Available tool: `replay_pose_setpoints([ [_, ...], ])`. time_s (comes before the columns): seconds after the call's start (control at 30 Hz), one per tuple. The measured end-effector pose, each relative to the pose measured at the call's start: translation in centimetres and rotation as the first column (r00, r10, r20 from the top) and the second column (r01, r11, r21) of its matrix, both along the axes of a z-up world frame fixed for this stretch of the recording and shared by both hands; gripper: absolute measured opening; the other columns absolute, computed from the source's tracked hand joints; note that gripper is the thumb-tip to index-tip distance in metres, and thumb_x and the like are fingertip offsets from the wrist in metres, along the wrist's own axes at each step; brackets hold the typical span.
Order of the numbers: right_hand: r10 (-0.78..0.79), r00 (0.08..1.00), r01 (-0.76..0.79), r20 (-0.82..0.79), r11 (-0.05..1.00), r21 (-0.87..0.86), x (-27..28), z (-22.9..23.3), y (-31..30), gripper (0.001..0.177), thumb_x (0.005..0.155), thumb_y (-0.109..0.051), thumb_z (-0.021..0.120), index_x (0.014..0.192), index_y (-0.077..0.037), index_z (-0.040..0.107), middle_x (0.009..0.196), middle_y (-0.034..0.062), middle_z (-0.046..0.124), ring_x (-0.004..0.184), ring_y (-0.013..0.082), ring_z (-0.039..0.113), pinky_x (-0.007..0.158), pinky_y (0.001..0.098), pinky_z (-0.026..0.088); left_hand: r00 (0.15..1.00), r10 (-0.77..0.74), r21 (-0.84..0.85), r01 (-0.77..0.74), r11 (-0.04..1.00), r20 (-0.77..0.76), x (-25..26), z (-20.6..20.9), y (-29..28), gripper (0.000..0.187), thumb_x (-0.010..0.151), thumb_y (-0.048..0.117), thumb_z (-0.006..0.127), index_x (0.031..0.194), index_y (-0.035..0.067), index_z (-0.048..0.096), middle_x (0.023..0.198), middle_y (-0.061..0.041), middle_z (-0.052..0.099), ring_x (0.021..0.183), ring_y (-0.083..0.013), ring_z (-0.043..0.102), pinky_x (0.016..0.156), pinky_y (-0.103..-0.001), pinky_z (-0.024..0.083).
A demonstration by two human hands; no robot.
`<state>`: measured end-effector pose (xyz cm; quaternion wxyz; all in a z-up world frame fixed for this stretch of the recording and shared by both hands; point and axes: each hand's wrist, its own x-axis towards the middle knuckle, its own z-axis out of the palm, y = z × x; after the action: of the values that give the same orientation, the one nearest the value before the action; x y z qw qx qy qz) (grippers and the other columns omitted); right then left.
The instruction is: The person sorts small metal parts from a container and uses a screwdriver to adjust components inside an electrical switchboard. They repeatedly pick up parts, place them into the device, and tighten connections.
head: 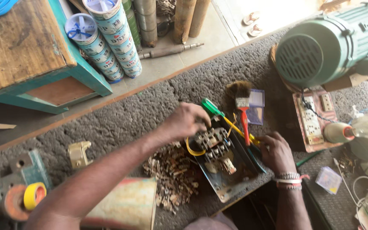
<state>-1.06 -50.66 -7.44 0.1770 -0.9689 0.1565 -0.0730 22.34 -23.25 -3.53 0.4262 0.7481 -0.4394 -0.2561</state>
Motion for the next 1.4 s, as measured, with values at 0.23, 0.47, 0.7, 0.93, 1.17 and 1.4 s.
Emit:
replay_pose_setpoints([
  [0.23,-0.349,0.914,0.352,-0.209,0.936,-0.025,1.5,3.8,2.1,0.014,0.097,-0.012,0.069,0.110,-0.008,0.070,0.103,0.0155,0.075,0.089,0.0312,0.074,0.077,0.0427,0.060,0.982,-0.181,0.088,0.176,0.980,0.055,1.2,-3.7,-2.0,0.010,0.073,0.018,0.088,0.078,0.023,0.081,0.143,0.001,0.059,0.138,-0.0284,0.039,0.110,-0.054,0.028],
  [0.47,-0.250,0.894,0.051,0.373,0.881,0.470,2.6,9.7,6.7,0.049,0.103,0.001,0.053,0.148,-0.003,0.034,0.112,0.0234,0.067,0.101,0.0295,0.074,0.086,0.0389,0.066,0.976,-0.178,0.197,0.200,0.960,-0.126,1.2,-4.2,-2.0,0.017,0.068,0.017,0.091,0.082,0.023,0.084,0.151,0.006,0.048,0.143,-0.0294,0.028,0.111,-0.055,0.020],
  [0.7,-0.023,0.806,-0.303,0.591,0.842,0.447,6.7,8.0,12.7,0.043,0.105,0.002,0.057,0.140,-0.010,0.035,0.119,0.0255,0.067,0.107,0.0303,0.076,0.089,0.0386,0.069,0.980,-0.198,0.224,0.191,0.956,0.012,1.1,-3.3,-1.9,0.020,0.066,0.012,0.088,0.081,0.024,0.082,0.152,0.005,0.047,0.145,-0.0333,0.026,0.108,-0.057,0.022],
  [0.93,0.159,0.829,-0.343,0.536,0.902,0.263,8.4,5.7,13.7,0.050,0.097,0.008,0.063,0.138,-0.011,0.041,0.114,0.0217,0.071,0.109,0.0297,0.075,0.089,0.0376,0.067,0.977,-0.204,0.178,0.190,0.966,0.065,0.9,-3.5,-1.7,0.023,0.064,0.009,0.085,0.077,0.027,0.082,0.149,0.006,0.050,0.146,-0.0338,0.028,0.107,-0.057,0.023],
  [1.17,0.225,0.827,-0.387,0.515,0.892,0.233,8.4,5.3,13.0,0.053,0.097,0.007,0.064,0.140,-0.013,0.039,0.117,0.0195,0.070,0.112,0.0296,0.075,0.089,0.0366,0.067,0.972,-0.229,0.218,0.210,0.953,0.062,1.1,-3.4,-1.7,0.024,0.065,0.008,0.084,0.080,0.027,0.082,0.150,0.005,0.048,0.147,-0.0335,0.026,0.107,-0.056,0.022],
  [1.4,0.278,0.825,-0.459,0.492,0.837,0.297,8.2,5.5,12.1,0.052,0.095,0.010,0.064,0.135,-0.013,0.040,0.119,0.0190,0.069,0.112,0.0302,0.075,0.089,0.0363,0.068,0.972,-0.226,0.197,0.209,0.958,0.067,1.1,-3.3,-1.5,0.022,0.066,0.011,0.085,0.080,0.027,0.081,0.149,0.003,0.049,0.147,-0.0326,0.027,0.108,-0.057,0.022],
])
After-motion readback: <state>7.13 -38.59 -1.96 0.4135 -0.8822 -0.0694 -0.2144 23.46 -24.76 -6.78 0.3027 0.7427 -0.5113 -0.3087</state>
